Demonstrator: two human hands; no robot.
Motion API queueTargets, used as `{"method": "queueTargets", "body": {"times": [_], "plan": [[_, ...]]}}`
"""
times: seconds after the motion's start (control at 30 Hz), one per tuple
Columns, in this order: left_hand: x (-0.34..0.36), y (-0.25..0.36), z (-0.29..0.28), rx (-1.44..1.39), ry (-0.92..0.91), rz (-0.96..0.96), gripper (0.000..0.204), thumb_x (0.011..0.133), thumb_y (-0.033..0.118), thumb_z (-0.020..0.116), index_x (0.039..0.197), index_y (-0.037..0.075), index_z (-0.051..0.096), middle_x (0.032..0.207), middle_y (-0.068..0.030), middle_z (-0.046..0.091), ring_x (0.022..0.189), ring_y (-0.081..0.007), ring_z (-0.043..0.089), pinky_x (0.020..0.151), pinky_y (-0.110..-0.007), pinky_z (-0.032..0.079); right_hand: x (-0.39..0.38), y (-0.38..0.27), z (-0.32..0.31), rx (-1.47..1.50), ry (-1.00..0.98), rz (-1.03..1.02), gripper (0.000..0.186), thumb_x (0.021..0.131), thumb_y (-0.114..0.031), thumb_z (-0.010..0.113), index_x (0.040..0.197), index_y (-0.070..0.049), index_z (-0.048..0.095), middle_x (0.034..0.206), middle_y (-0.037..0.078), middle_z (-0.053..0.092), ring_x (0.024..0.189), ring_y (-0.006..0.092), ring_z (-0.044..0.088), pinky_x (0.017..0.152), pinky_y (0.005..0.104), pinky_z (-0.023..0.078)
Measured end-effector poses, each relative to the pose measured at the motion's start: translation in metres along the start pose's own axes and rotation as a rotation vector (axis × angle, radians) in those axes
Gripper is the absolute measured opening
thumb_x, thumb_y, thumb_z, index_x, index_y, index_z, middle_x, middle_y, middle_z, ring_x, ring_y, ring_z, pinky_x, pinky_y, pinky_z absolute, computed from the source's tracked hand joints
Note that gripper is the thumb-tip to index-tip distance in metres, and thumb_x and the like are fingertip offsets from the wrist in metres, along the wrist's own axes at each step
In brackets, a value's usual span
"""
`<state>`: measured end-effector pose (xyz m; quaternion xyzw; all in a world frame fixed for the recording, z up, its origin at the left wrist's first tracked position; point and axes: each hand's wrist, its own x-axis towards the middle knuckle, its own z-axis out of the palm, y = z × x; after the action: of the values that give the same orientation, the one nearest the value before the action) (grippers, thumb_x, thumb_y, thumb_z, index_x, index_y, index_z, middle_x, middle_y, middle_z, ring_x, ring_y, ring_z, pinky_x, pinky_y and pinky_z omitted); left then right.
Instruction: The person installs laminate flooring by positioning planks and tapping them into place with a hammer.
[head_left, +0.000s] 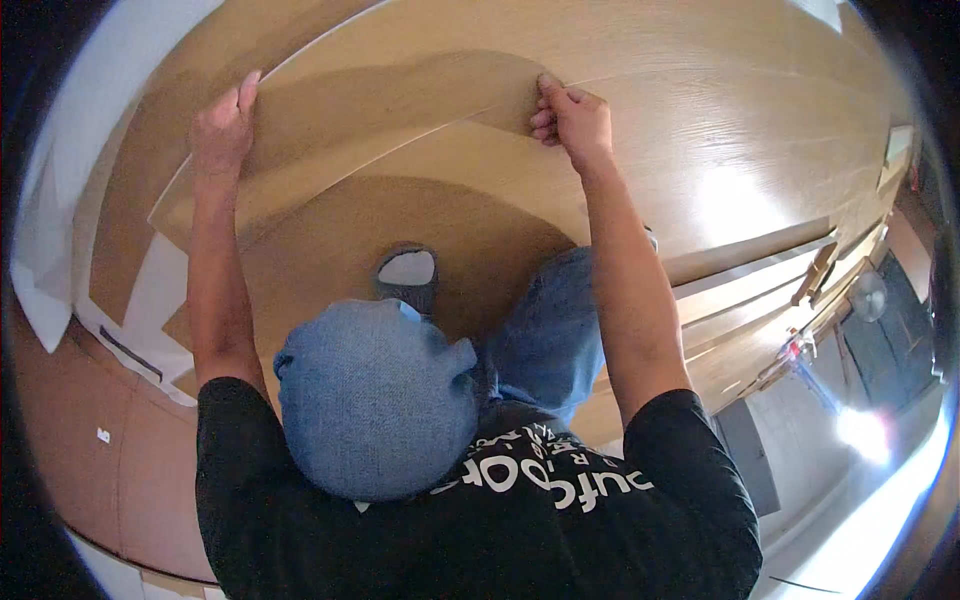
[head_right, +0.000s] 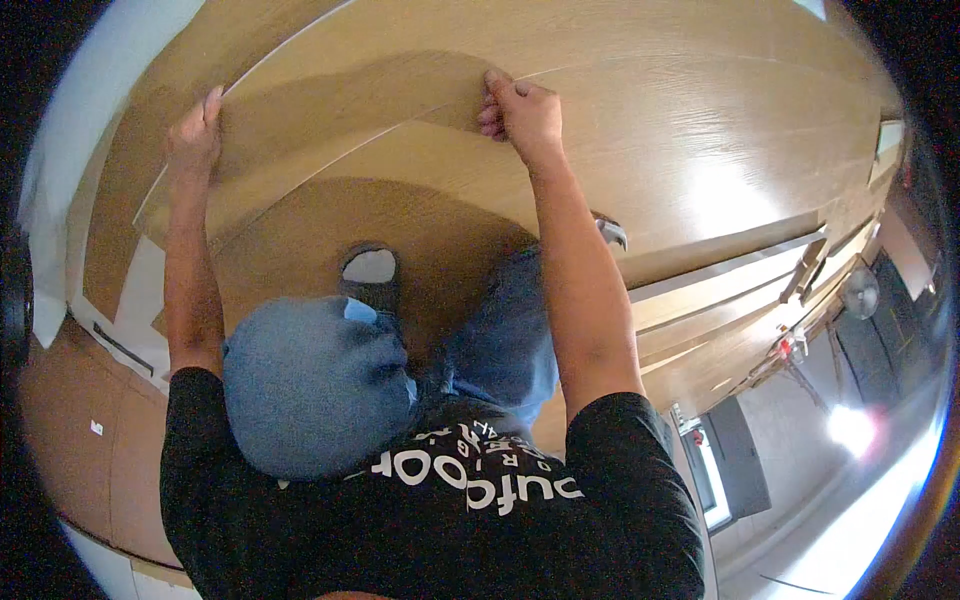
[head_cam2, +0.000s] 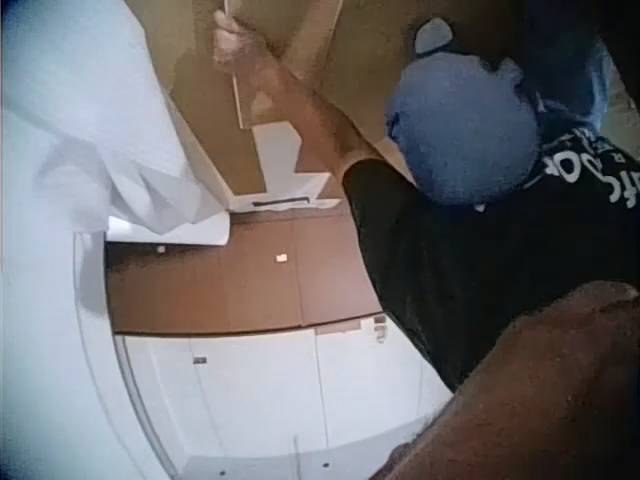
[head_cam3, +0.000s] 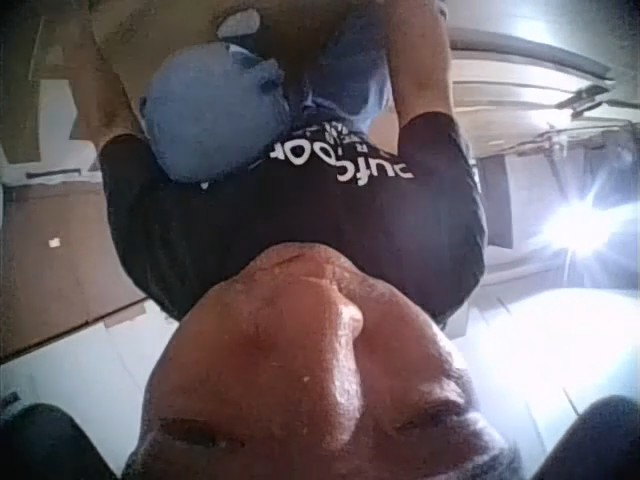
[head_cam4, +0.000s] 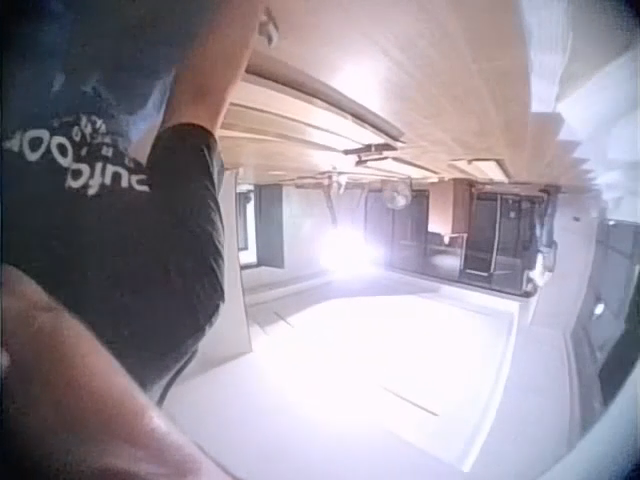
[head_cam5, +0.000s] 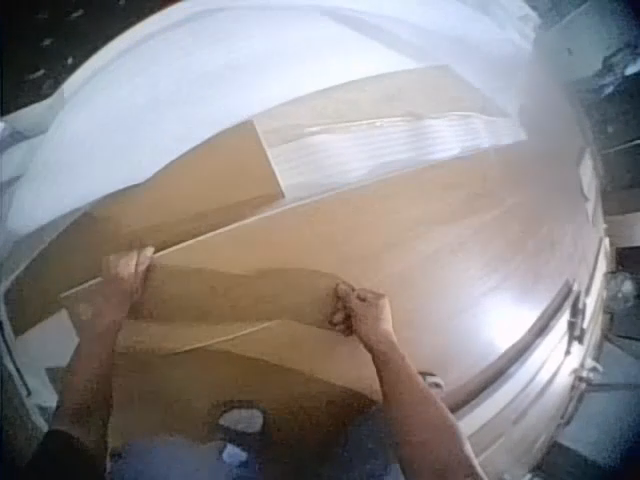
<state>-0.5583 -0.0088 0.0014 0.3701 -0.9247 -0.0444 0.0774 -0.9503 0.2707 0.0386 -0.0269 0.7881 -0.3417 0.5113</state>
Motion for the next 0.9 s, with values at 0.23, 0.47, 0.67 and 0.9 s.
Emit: {"method": "queueTargets", "body": {"times": [0.23, 0.47, 0.67, 0.9], "plan": [[-0.022, -0.015, 0.013, 0.045, -0.165, -0.115, 0.039, 0.107, 0.048, 0.042, 0.119, 0.03, 0.074, 0.102, -0.0084, 0.075, 0.091, -0.0353, 0.072, 0.079, -0.049, 0.058, -0.003, 0.0, 0.013, 0.024, -0.021, 0.013, 0.039, 0.095, -0.04, 0.074, 0.09, -0.002, 0.067, 0.069, 0.007, 0.065, 0.055, 0.0175, 0.061, 0.048, 0.0297, 0.048], [-0.075, -0.055, 0.078, 0.405, 0.296, -0.022, 0.033, 0.105, 0.029, 0.053, 0.127, 0.012, 0.07, 0.115, -0.0125, 0.072, 0.094, -0.0333, 0.069, 0.088, -0.047, 0.054, 0.004, 0.009, 0.023, 0.107, -0.254, 0.079, 0.029, 0.099, -0.036, 0.068, 0.093, -0.008, 0.062, 0.071, 0.002, 0.058, 0.058, 0.0141, 0.055, 0.05, 0.0253, 0.043], [-0.027, 0.03, -0.021, -0.261, -0.073, -0.282, 0.03, 0.097, 0.03, 0.066, 0.118, 0.01, 0.072, 0.112, -0.0165, 0.07, 0.099, -0.0357, 0.066, 0.087, -0.048, 0.053, 0.005, 0.027, -0.009, 0.169, -0.182, 0.07, 0.028, 0.102, -0.036, 0.064, 0.088, -0.013, 0.06, 0.068, -0.002, 0.051, 0.055, 0.0103, 0.047, 0.047, 0.0256, 0.036], [-0.029, 0.009, -0.016, -0.211, -0.334, -0.542, 0.053, 0.105, 0.06, 0.034, 0.114, 0.028, 0.075, 0.11, -0.0061, 0.075, 0.104, -0.0312, 0.07, 0.095, -0.049, 0.052, -0.015, 0.014, 0.023, 0.043, -0.094, 0.072, 0.034, 0.102, -0.039, 0.064, 0.086, -0.01, 0.058, 0.065, -0.001, 0.052, 0.052, 0.013, 0.049, 0.046, 0.0255, 0.032]]}}
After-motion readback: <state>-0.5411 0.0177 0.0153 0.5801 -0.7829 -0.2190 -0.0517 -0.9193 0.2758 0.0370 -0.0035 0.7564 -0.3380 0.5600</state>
